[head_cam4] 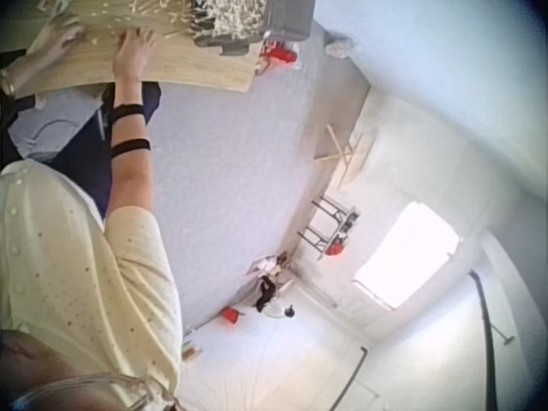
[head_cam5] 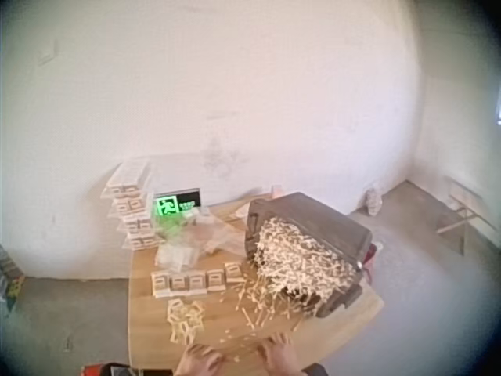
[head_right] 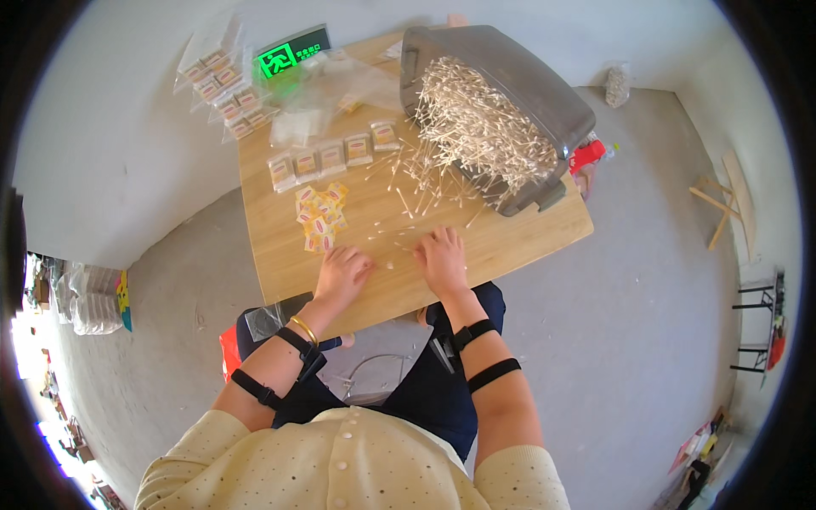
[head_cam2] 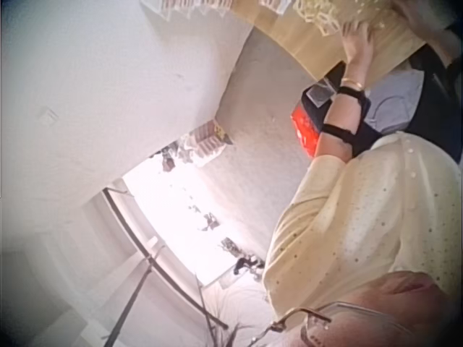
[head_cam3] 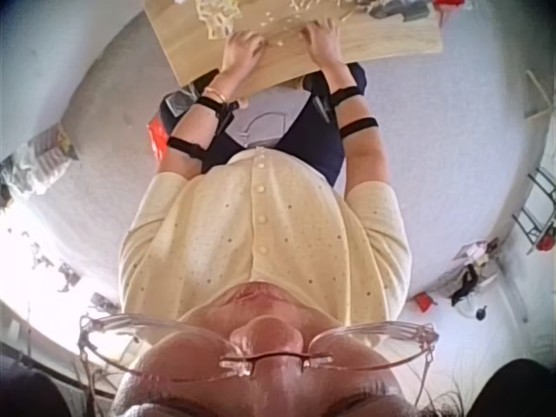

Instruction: Counting and placing cotton swabs into small plastic bags.

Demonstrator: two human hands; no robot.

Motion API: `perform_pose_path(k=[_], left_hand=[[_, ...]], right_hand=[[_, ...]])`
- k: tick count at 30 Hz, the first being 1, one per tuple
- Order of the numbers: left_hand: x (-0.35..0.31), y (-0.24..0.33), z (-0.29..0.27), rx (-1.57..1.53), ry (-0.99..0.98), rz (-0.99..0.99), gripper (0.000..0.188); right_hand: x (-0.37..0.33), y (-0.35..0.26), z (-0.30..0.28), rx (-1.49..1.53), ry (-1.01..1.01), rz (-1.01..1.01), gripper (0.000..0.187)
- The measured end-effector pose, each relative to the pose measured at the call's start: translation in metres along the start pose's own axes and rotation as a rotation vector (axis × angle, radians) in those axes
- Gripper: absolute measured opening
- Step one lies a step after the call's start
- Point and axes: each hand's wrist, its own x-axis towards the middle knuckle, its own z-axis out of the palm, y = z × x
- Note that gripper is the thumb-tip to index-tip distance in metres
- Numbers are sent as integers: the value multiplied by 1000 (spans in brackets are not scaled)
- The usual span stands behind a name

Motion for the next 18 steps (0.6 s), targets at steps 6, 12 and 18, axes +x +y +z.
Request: perform_pose_path(k=[6,12,18], left_hand=[[-13,10,2,-35,-86,-21,27],[-25,18,1,94,-200,4,71],[-28,18,9,270,-315,10,73]], right_hand=[[16,-24,40,36,-73,-117,16],[2,-25,2,65,116,0,29],[-33,39,-52,-58,24,52,28]])
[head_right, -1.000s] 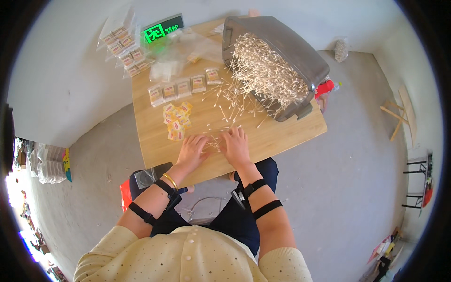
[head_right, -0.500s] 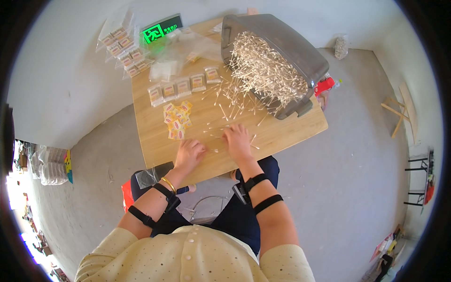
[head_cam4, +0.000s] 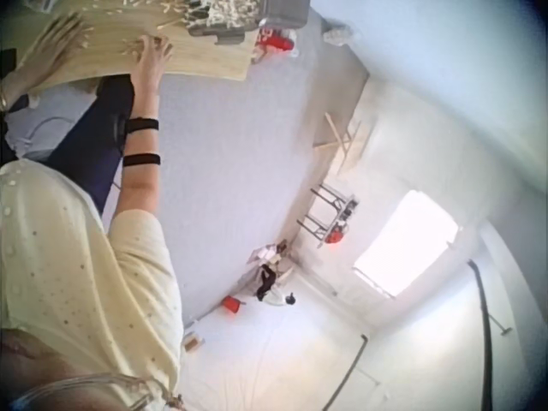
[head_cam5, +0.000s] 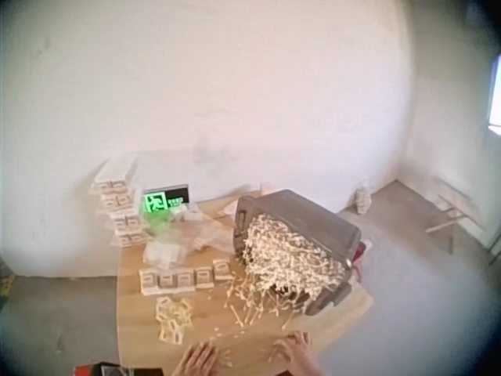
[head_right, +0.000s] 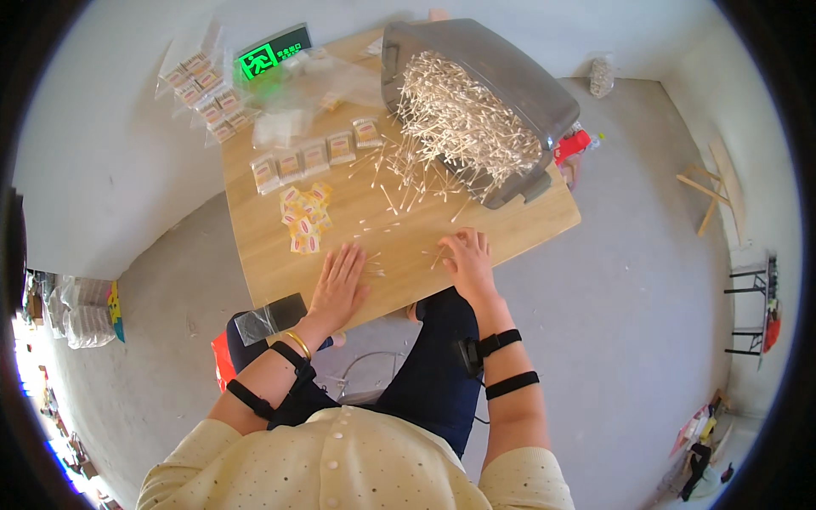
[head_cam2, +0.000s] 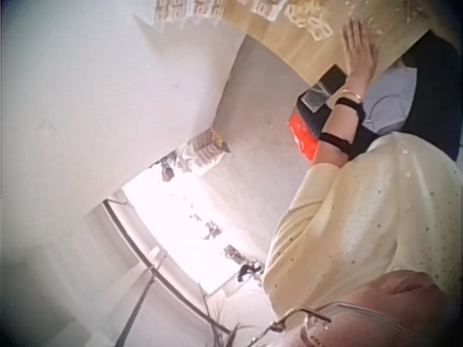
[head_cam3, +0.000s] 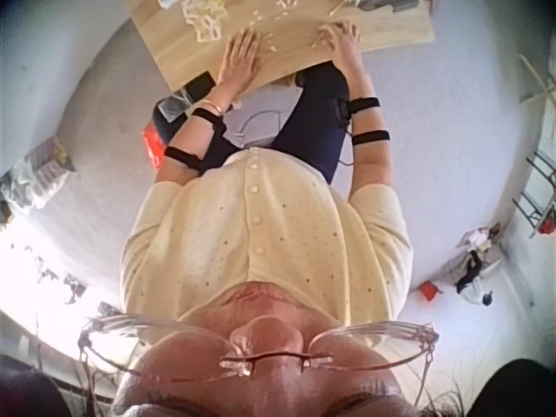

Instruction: Counting and placing cotton swabs into small plastic bags.

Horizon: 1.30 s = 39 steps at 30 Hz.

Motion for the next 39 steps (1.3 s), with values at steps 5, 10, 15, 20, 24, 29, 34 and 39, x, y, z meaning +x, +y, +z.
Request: perform_pose_path(k=[5,10,15,20,24,29,34,39], left_hand=[[-2,1,2,29,8,14,68],[-2,0,3,-36,72,39,67],[-4,-2,3,-161,129,21,73],[-2,0,3,-194,148,5,79],[8,-3,-1,-211,121,-1,80],[12,-4,3,-137,76,0,80],[12,-4,5,-207,130,10,80],[7,-2,-1,-218,163,-11,80]], right_hand=[[23,-10,35,4,-13,32,17],[41,-63,89,95,-27,-85,21],[68,-84,78,113,87,-71,26],[74,-79,75,-36,19,-46,20],[55,-84,81,-26,27,-106,16],[87,-73,73,-51,199,73,15],[96,-65,91,-107,111,82,12],[62,-78,96,49,-40,-79,7]])
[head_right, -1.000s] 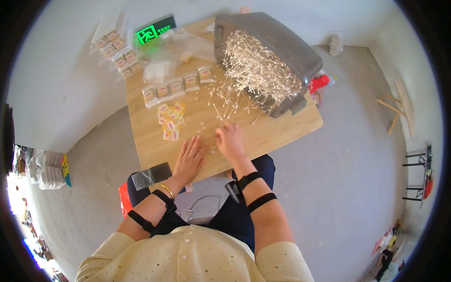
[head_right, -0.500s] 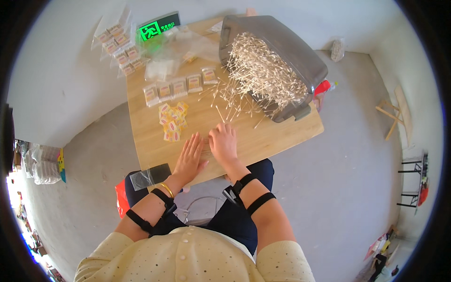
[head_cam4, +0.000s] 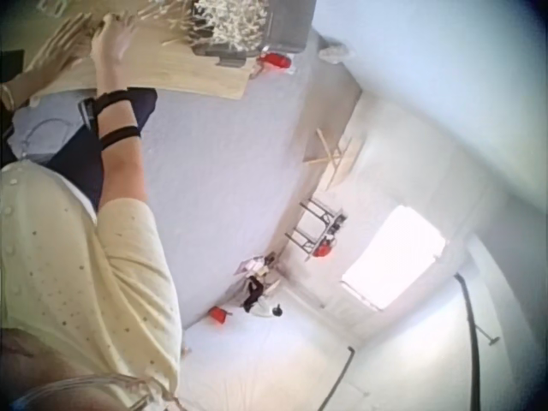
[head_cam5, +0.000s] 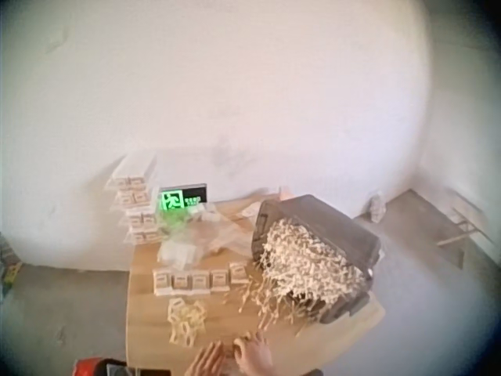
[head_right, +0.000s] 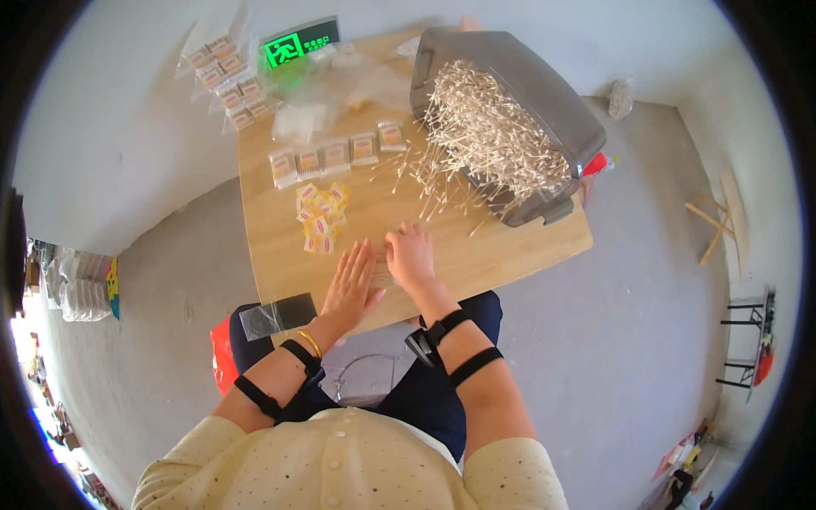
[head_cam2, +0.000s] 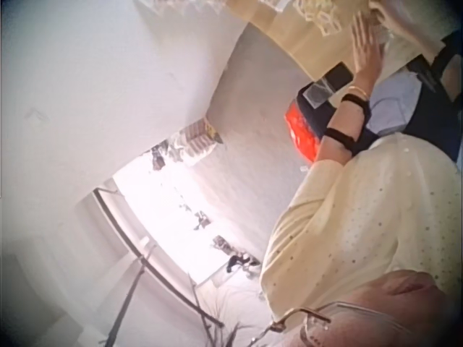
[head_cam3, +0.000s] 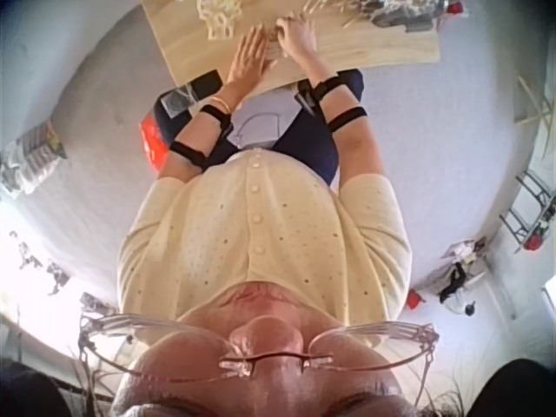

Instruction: Counting and placing cotton swabs into small plastic bags.

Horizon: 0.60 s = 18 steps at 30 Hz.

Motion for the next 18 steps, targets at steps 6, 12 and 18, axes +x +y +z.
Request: perform_pose_path(k=[6,12,18], left_hand=[[0,-2,4,188,-97,38,79],[-4,5,1,219,-174,24,78],[-3,5,-1,345,-191,49,84]], right_hand=[[-34,2,-31,403,190,242,11],[-56,-12,-17,423,382,199,29],[-44,-43,15,617,231,87,44]])
